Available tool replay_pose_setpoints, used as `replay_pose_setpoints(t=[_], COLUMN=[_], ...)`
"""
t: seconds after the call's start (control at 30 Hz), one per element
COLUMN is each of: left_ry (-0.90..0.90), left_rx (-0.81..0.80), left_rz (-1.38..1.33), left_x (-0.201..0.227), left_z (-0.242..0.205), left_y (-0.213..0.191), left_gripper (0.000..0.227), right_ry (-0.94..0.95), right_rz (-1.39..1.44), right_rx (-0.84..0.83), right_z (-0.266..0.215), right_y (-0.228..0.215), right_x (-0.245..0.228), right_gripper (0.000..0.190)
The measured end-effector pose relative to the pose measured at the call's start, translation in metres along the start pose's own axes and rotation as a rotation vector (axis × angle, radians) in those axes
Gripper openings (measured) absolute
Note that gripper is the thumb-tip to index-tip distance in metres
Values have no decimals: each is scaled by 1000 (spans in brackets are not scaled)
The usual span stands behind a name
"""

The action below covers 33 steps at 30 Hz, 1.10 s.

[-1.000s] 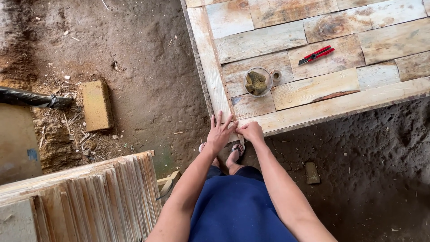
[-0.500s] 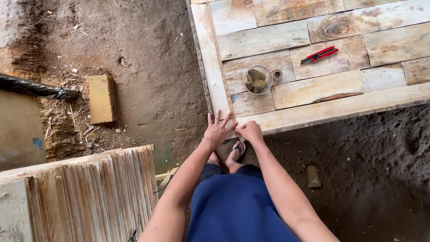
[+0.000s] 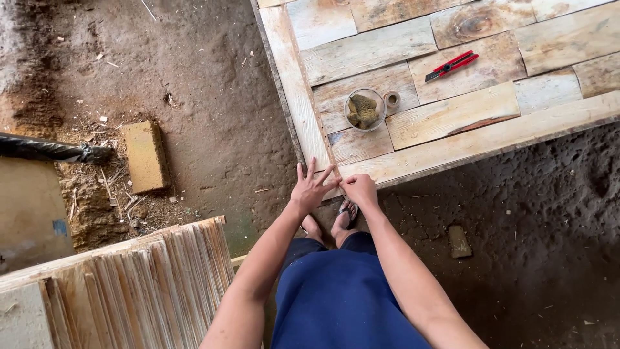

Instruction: Packing small portions of material into thin wooden strips and securing them with tape on a workbench.

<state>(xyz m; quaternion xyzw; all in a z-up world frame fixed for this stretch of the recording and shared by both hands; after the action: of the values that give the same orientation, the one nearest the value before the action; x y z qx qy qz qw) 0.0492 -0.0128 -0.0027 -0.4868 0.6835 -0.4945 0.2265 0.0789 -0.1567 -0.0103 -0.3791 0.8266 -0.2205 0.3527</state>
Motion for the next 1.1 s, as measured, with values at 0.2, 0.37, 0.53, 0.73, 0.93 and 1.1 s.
replay_pose_setpoints(t=[0.2, 0.37, 0.53, 0.73, 0.93, 1.1], left_ry=[32, 80, 206, 260, 259, 290], left_rx=[-3, 80, 137, 141, 129, 172], left_rz=[58, 124, 133, 128, 155, 150], left_x=[-4, -2, 3, 2, 1, 1], left_z=[6, -1, 9, 10, 11, 11], left_y=[9, -4, 21, 18, 14, 10], left_gripper=[73, 65, 62, 71, 55, 44], right_ry=[-14, -32, -39, -54, -239, -503], right_rz=[0, 9, 28, 35, -27, -162], right_rx=[69, 134, 165, 220, 330, 380], right_z=[-1, 8, 8, -3, -2, -10], right_y=[4, 15, 18, 17, 23, 22], right_x=[2, 9, 12, 8, -1, -15], right_gripper=[25, 21, 21, 17, 15, 11])
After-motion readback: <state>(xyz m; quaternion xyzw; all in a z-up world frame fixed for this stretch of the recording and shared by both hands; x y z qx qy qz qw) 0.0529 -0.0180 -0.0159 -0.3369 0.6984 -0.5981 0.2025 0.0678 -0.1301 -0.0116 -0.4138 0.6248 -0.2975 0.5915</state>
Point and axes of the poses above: each hand's wrist, its own z-axis towards the middle knuckle, its own y-axis out of the palm, x = y × z, the point moved 8 cm from there along z, towards the middle knuckle, and after that the axes turned 3 degrees about -z, right-handed, at the moved point
